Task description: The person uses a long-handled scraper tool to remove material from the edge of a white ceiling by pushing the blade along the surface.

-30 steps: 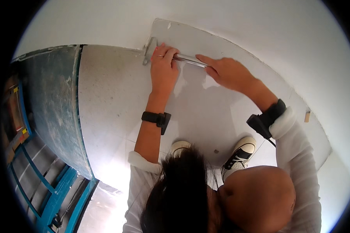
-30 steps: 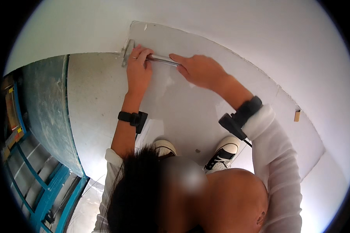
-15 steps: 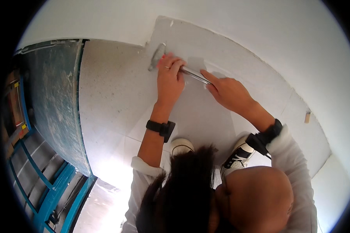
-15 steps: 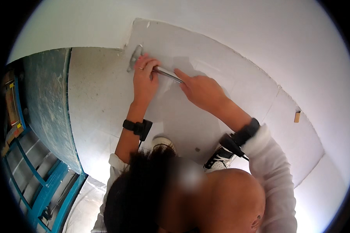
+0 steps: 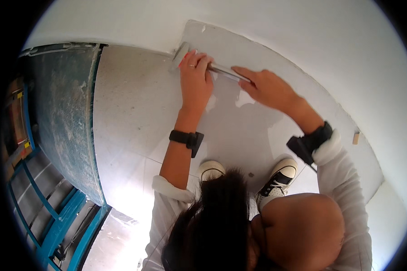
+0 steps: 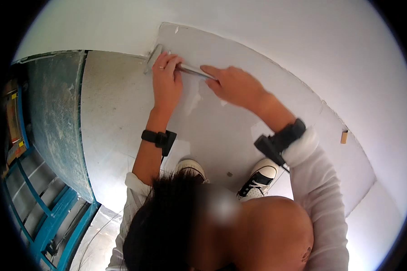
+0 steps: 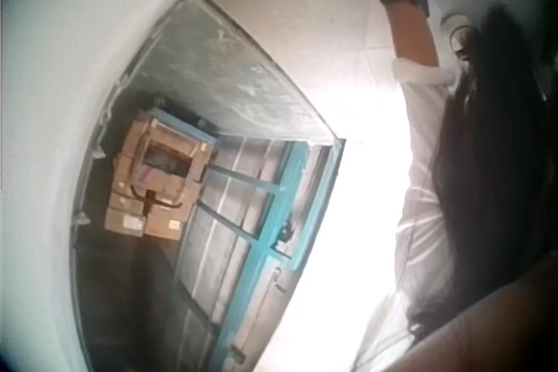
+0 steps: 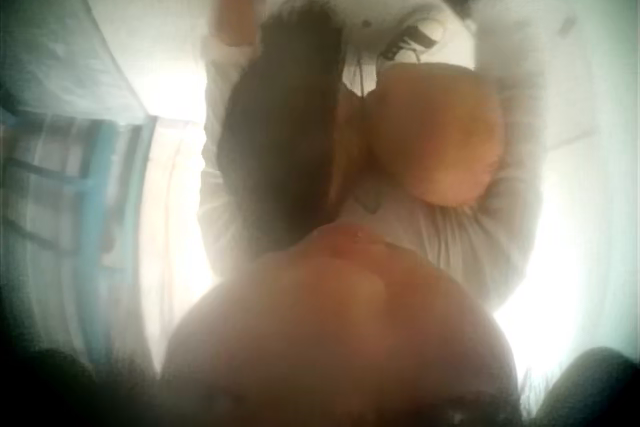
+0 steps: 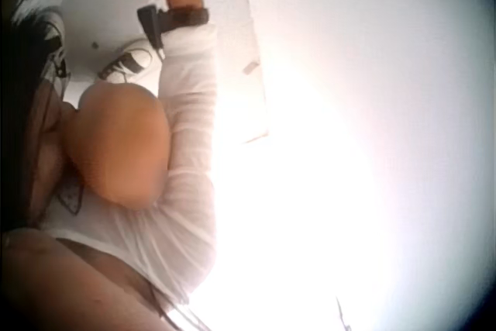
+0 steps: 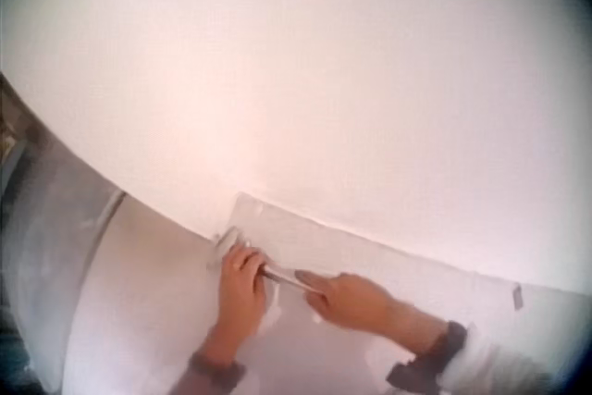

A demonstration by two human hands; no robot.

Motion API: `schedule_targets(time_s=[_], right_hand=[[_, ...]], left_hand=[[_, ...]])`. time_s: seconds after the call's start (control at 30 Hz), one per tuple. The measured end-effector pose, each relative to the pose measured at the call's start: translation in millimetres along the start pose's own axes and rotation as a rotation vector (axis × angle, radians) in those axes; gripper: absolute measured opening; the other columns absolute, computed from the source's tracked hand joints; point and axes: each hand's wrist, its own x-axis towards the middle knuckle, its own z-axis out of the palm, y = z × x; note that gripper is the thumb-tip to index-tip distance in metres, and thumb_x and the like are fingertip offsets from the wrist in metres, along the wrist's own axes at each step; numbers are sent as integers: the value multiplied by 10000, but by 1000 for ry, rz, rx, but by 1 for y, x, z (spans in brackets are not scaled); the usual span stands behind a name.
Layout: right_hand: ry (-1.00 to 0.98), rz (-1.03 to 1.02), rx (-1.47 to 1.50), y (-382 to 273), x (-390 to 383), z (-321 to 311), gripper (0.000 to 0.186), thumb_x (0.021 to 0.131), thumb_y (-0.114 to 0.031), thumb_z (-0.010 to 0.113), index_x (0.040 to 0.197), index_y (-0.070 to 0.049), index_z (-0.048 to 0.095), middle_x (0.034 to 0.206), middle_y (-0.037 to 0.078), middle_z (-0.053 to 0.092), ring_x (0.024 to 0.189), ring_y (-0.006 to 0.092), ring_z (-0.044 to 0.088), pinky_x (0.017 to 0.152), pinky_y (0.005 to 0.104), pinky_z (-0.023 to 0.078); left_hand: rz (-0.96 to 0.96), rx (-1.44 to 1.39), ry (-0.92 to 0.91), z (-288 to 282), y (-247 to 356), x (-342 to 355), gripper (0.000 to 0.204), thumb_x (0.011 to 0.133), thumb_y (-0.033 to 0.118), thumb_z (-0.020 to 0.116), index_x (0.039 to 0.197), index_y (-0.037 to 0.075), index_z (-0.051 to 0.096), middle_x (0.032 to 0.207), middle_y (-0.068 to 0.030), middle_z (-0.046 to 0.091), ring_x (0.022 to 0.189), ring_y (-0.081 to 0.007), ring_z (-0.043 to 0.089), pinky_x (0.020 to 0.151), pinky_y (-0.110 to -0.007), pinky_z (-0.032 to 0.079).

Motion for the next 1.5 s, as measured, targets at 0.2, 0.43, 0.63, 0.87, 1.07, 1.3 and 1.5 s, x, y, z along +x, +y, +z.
schedule_targets(time_s=[0.2,0.43,0.63,0.87,1.07,1.3,1.5], right_hand=[[-147,-103,-63,0,46,-46,417,956,-259,489,1330,-129,621,914,167,707,830,359,656,802,453,520],[-205,-103,-252,-10,53,-64,339,921,-212,490,1205,-156,667,841,149,691,751,338,644,728,460,522],[-194,-161,-390,-12,62,-72,326,949,-203,568,1255,-156,670,778,171,671,693,326,623,717,424,515],[-216,-17,-277,-27,48,-73,347,964,-239,524,1244,-92,665,801,170,684,702,312,638,735,412,523],[-195,7,-295,-38,19,-87,302,948,-207,492,1164,-75,656,806,183,670,737,357,633,731,452,508],[-19,-83,-176,-8,39,-52,374,999,-228,500,1320,-77,618,756,192,644,669,329,606,701,423,492],[-160,38,-112,-33,41,-73,378,943,-246,475,1224,-68,653,1008,186,702,919,379,650,858,462,512]], left_hand=[[-59,34,29,-4,-10,18,248,834,-43,580,1048,38,676,1098,-101,668,1204,-380,554,1066,-487,421],[-106,50,62,1,-7,12,293,816,-59,601,1082,39,675,1080,-113,661,1033,-323,606,922,-429,488],[-109,34,113,8,-7,17,250,814,-47,611,1041,38,671,1038,-107,666,1000,-317,606,891,-425,490],[-159,-151,17,-1,-1,22,224,773,-31,622,977,39,682,940,-106,674,957,-324,600,896,-445,460],[-55,-130,86,-5,15,22,235,768,-58,605,967,40,681,967,-115,672,988,-344,590,905,-470,456],[-42,-100,24,4,-8,46,243,766,-83,592,967,27,674,991,-132,664,1008,-366,582,909,-482,454],[-69,-62,16,-2,-11,48,237,767,-77,595,966,20,679,955,-122,670,999,-361,594,908,-463,463]])
